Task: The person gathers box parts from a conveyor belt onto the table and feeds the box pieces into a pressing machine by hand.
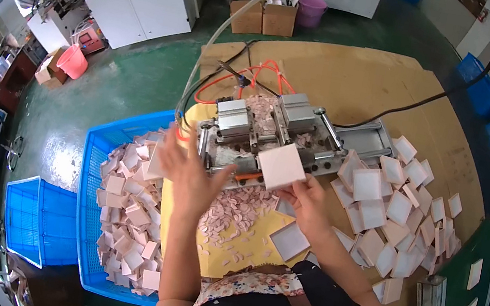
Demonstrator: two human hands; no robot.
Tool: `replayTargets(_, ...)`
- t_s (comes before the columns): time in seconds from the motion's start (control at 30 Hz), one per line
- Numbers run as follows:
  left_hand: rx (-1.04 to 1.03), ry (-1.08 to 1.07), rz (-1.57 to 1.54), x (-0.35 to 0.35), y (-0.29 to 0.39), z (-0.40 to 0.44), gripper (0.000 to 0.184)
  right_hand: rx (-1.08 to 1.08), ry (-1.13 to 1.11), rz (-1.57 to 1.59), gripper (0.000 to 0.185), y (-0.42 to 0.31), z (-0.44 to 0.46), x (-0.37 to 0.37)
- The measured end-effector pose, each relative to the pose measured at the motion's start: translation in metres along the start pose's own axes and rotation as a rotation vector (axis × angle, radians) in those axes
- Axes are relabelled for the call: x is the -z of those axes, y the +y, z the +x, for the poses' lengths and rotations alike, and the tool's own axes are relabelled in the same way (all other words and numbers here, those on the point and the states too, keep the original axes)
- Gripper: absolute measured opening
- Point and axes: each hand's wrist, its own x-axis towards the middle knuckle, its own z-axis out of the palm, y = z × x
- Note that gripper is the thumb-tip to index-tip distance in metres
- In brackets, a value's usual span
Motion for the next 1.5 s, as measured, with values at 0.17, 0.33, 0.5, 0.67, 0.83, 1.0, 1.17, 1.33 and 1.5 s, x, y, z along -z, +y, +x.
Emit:
replayTargets(0.17,-0.342,-0.25,-0.209,-0.058,0.023,-0.012,0.061,-0.11,0.069,-0.13,0.024,0.015,0.018,0.003)
replayTargets(0.33,-0.392,-0.311,-0.243,-0.069,0.033,0.006,0.05,0.04,-0.033,-1.425,0.027,-0.006,-0.014,0.013)
replayTargets(0.5,-0.389,-0.378,-0.346,-0.066,0.046,0.017,0.061,0.198,-0.251,-1.769,0.02,0.008,-0.021,0.012)
replayTargets(0.67,-0.002,-0.116,-0.144,-0.009,-0.003,0.001,0.102,0.016,-0.164,-0.358,0.022,-0.022,-0.027,-0.004)
replayTargets(0.83,-0.177,-0.254,-0.229,-0.013,0.022,-0.004,0.089,-0.013,0.007,-0.107,0.02,0.016,0.019,-0.001)
replayTargets(1.0,-0.385,-0.314,-0.286,-0.073,0.026,-0.002,0.04,-0.155,0.122,-0.835,0.023,-0.007,-0.004,-0.008)
replayTargets(1.17,-0.361,-0.516,-0.34,-0.068,0.044,0.019,0.05,-0.196,-0.513,-1.87,0.035,0.016,-0.076,-0.002)
replayTargets(1.33,-0.165,-0.168,-0.362,-0.032,0.013,0.005,0.064,0.028,-0.288,-1.033,0.02,0.0,-0.057,-0.006)
replayTargets(1.5,-0.081,-0.087,-0.034,0.0,0.001,-0.009,0.103,0.063,-0.03,-0.092,0.022,0.006,-0.003,-0.017)
